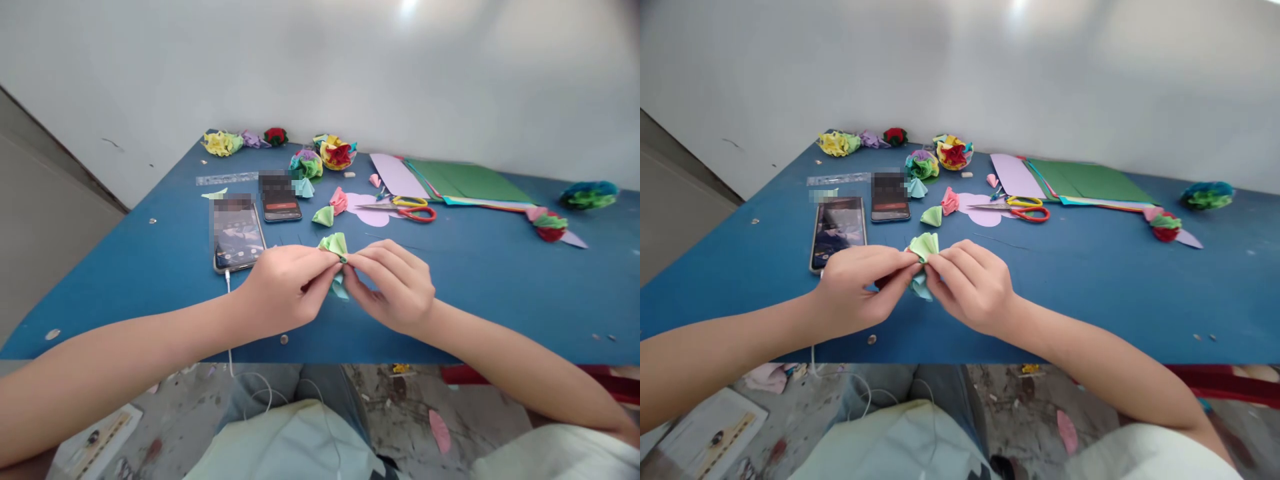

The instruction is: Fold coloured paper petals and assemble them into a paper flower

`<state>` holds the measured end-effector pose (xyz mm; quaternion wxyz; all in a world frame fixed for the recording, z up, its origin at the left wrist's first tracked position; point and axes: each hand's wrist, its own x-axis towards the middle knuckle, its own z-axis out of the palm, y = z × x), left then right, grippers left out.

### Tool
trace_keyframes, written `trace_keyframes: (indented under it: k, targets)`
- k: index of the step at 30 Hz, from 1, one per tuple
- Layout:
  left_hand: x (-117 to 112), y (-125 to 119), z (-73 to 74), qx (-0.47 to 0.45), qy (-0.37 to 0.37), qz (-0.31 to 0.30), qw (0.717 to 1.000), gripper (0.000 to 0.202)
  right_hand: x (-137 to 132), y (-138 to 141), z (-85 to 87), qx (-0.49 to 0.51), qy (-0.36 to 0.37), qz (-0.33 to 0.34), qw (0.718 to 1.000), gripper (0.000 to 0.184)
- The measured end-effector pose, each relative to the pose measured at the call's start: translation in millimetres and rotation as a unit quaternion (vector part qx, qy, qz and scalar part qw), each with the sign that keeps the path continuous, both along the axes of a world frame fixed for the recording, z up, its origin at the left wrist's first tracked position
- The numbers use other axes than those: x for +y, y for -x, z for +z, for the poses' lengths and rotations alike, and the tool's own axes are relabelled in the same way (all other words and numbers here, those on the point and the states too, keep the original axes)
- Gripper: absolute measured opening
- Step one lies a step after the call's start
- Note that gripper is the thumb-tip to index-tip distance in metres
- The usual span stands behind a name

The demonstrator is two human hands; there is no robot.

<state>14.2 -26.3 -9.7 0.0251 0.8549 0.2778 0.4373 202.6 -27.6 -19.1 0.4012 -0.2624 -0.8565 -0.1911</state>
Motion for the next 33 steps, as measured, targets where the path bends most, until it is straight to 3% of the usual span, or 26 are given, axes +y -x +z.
trace_keyframes:
  k: [3, 5, 12, 15, 18, 20, 23, 25, 29, 33]
  targets:
    - [0.2, -0.9, -5.1, 0.019, -0.044, 0.001, 0.999, 0.010, -1.6, 2.6, -1.4, 0.025, 0.046, -0.007, 0.999, 0.019]
    - [-1.0, -2.0, -6.1, 0.018, -0.040, 0.003, 0.999, 0.011, -2.6, 3.4, -0.7, 0.018, 0.040, -0.017, 0.999, 0.018]
    - [-8.3, -6.3, 6.3, -0.001, 0.156, 0.001, 0.988, 0.016, -11.4, 1.8, 8.3, -0.138, -0.138, -0.095, 0.976, 0.016]
    - [-7.2, -6.3, 7.3, -0.007, 0.182, 0.006, 0.983, 0.021, -13.6, 1.6, 8.5, -0.161, -0.168, -0.101, 0.967, 0.016]
    - [-0.8, -3.1, 3.0, 0.028, 0.114, 0.012, 0.993, 0.018, -11.3, 1.1, 7.8, -0.132, -0.124, -0.082, 0.980, 0.020]
    - [5.4, 0.7, 0.5, 0.073, 0.006, 0.009, 0.997, 0.016, -8.5, 0.2, 9.0, -0.092, -0.053, -0.058, 0.993, 0.021]
    - [13.1, 5.9, 1.3, 0.173, -0.166, -0.016, 0.971, 0.016, -5.3, -1.0, 13.0, -0.070, 0.003, -0.025, 0.997, 0.019]
    - [14.8, 7.2, 3.8, 0.199, -0.219, -0.010, 0.955, 0.016, -4.7, -1.0, 15.0, -0.079, -0.013, -0.013, 0.997, 0.017]
    - [11.4, 5.6, 6.6, 0.204, -0.221, 0.029, 0.953, 0.018, -4.4, 0.1, 13.1, -0.085, -0.030, -0.016, 0.996, 0.010]
    - [9.6, 7.0, 8.5, 0.129, -0.116, 0.021, 0.985, 0.018, -2.2, -1.0, 6.2, -0.068, -0.007, -0.003, 0.998, 0.013]
